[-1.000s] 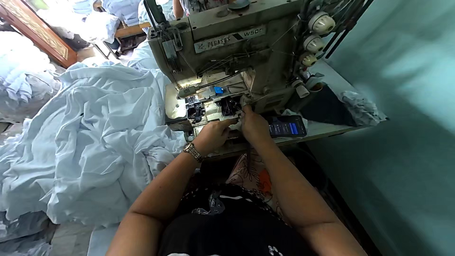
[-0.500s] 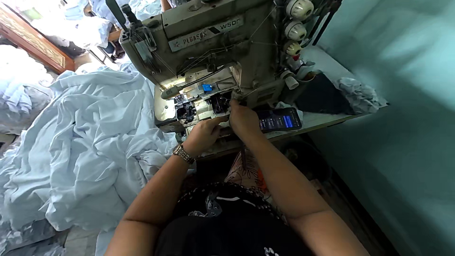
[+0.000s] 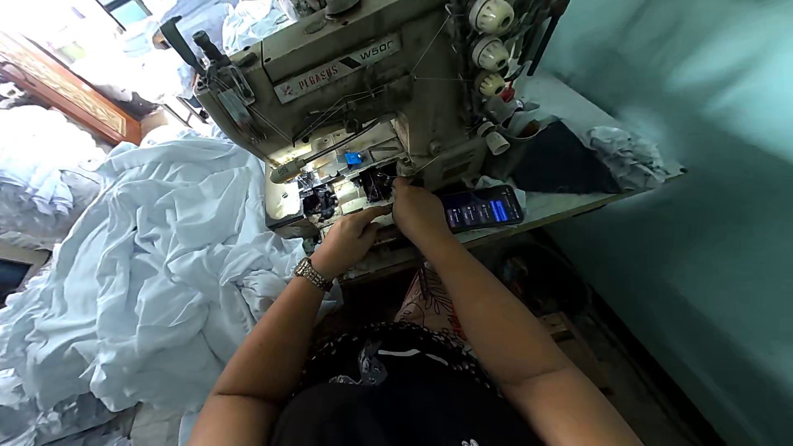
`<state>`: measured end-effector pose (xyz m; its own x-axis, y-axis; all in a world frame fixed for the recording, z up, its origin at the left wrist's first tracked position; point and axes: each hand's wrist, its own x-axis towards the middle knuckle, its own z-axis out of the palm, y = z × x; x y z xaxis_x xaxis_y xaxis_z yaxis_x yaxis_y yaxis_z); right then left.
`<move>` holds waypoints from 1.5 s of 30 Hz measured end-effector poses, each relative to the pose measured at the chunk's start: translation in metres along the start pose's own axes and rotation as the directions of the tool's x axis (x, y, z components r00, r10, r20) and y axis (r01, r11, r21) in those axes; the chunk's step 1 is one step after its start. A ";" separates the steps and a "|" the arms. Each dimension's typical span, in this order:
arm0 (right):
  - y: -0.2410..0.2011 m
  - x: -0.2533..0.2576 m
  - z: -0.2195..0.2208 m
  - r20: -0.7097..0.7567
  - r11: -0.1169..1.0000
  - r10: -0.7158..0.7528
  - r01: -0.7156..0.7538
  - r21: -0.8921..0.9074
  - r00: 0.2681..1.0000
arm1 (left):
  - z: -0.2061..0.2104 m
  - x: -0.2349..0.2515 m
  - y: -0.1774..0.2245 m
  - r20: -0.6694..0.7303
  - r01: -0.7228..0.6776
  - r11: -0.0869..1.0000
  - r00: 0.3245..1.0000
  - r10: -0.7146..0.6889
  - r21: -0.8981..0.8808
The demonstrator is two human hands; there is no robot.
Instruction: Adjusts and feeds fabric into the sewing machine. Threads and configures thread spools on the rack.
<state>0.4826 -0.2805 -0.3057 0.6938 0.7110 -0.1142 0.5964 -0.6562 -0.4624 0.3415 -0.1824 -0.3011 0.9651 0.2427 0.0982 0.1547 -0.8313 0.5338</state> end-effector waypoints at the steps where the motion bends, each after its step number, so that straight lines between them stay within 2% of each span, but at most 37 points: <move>1: 0.001 0.000 0.000 0.001 1.000 0.000 0.000 0.006 1.000 | 0.000 0.000 0.000 0.001 0.002 1.000 1.000 -0.002 -0.002; 6: 0.006 0.002 0.000 0.017 0.999 -0.033 0.032 0.036 0.999 | 0.000 -0.001 0.000 -0.007 0.003 1.000 1.000 -0.003 0.001; 12: 0.001 0.000 -0.001 0.017 0.999 0.011 -0.011 0.031 1.000 | 0.001 -0.001 -0.001 -0.009 -0.004 1.000 1.000 0.004 -0.009; 19: 0.006 0.003 0.001 0.016 0.997 -0.048 0.047 0.060 0.999 | -0.001 -0.001 -0.001 -0.008 0.003 1.000 1.000 -0.003 -0.015; 25: 0.002 0.001 0.002 0.004 0.999 0.001 -0.002 0.050 1.000 | 0.000 -0.001 -0.002 -0.009 -0.007 1.000 1.000 0.006 -0.009; 32: 0.006 0.002 0.001 0.040 0.999 -0.031 0.029 0.046 0.999 | -0.001 -0.001 -0.001 -0.012 -0.011 1.000 1.000 0.011 -0.015; 37: 0.004 0.003 0.002 0.013 0.999 0.003 -0.003 0.052 1.000 | 0.000 -0.001 -0.003 -0.008 0.024 0.998 1.000 -0.024 -0.058; 45: 0.007 0.004 0.001 0.021 0.997 -0.033 0.031 0.070 0.999 | -0.003 -0.004 -0.005 -0.021 0.006 0.986 1.000 -0.010 -0.167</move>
<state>0.4890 -0.2817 -0.3101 0.6655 0.7372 -0.1171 0.5878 -0.6143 -0.5264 0.3360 -0.1777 -0.3020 0.9589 0.2614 0.1103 0.1235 -0.7344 0.6673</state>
